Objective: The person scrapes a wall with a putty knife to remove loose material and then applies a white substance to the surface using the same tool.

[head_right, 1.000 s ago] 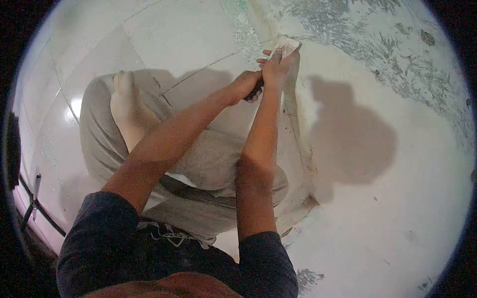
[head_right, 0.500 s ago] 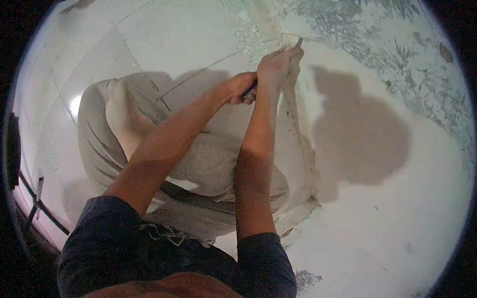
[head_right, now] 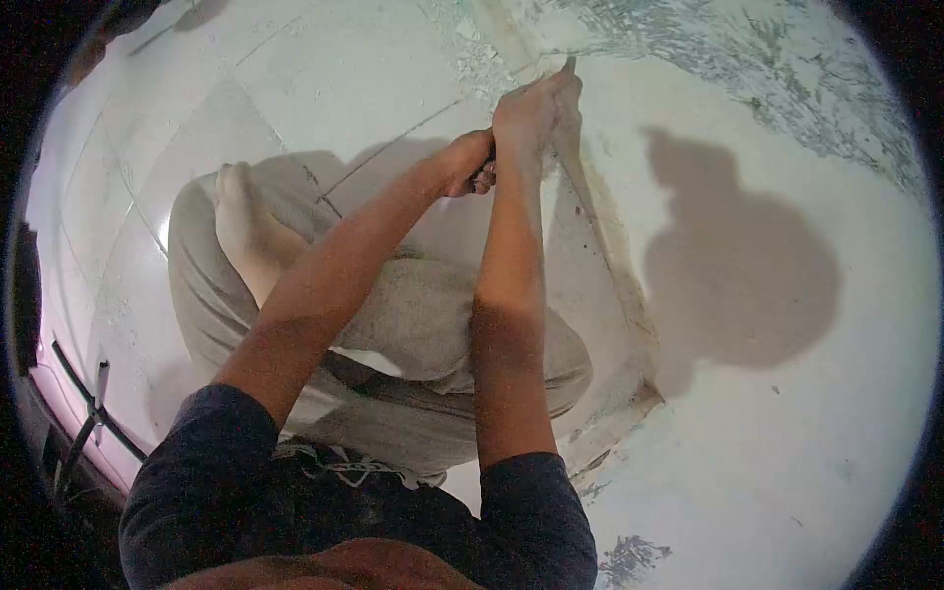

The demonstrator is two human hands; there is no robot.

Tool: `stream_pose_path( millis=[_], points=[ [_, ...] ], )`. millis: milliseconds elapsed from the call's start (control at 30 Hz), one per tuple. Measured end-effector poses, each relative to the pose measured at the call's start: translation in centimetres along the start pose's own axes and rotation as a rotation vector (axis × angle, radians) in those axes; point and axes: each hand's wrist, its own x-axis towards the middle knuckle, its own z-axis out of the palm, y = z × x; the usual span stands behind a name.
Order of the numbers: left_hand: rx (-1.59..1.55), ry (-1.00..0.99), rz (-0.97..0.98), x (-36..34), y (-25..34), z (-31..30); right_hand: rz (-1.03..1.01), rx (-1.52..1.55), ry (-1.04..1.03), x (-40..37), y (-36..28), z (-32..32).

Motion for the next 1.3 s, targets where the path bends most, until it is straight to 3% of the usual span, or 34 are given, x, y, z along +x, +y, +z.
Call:
stream_pose_path(
  millis=[100,133,167,233,300,367,433,567,633,700,767,867,933,967,1033,1067,1133,1167,1233,1300],
  points=[
    [0.107,0.073,0.018,0.1,-0.1,0.3,-0.003,0.037,0.074,0.2,1.7,1.0],
    [0.15,0.097,0.083,0.1,-0.4,0.8,-0.152,0.035,0.209,0.0,2.3,1.0],
    [0.193,0.12,0.159,0.4,-0.5,0.9,-0.153,0.145,0.212,0.0,1.5,0.4],
    [0.206,0.161,0.156,0.3,-0.7,1.6,0.111,0.028,-0.112,-0.8,-1.0,-3.0],
    [0.2,0.239,0.157,-0.5,-0.1,2.0,0.001,0.084,-0.028,0.8,2.7,0.6],
    [0.226,0.231,0.178,-0.2,-0.1,1.3,-0.123,0.14,0.051,1.1,1.8,0.7],
    [0.075,0.114,0.122,0.0,-0.1,0.6,0.02,0.075,-0.024,0.3,0.8,0.1],
    [0.09,0.046,0.174,1.7,-1.4,-0.2,0.073,-0.051,-0.078,0.0,0.7,0.4],
    [0.145,0.016,0.234,2.2,-1.8,-0.3,-0.01,0.098,-0.008,-0.1,1.5,0.4],
    [0.212,0.14,0.355,2.0,-2.3,0.8,-0.053,0.155,0.049,0.2,2.2,0.6],
    [0.149,0.132,0.349,2.0,-2.5,0.9,-0.099,0.204,0.093,-0.1,2.7,0.7],
    [0.251,0.162,0.412,1.8,-2.0,1.1,-0.18,-0.009,0.186,0.4,2.6,0.6],
    [0.186,0.165,0.34,1.5,-2.0,1.3,-0.311,-0.112,0.289,0.2,2.5,0.5],
    [0.185,0.166,0.338,1.4,-2.0,1.0,-0.309,-0.113,0.287,0.0,2.3,0.6],
    [0.157,0.099,0.23,1.2,-1.2,0.6,-0.042,-0.006,0.116,0.1,1.2,0.6],
    [0.163,0.1,0.239,1.1,-0.7,0.6,-0.048,0.001,0.122,0.5,0.5,0.1],
    [0.238,0.158,0.291,0.9,-0.3,0.1,0.137,0.038,-0.057,0.6,-0.4,-0.3],
    [0.247,0.169,0.28,0.8,-0.4,-0.2,0.148,0.051,-0.064,0.4,0.2,0.4],
    [0.411,0.196,0.327,0.8,0.1,-0.6,-0.04,0.143,0.141,0.5,1.6,2.3],
    [0.402,0.232,0.329,0.7,0.3,0.7,-0.014,0.172,0.197,1.6,2.5,2.8]
  ],
)
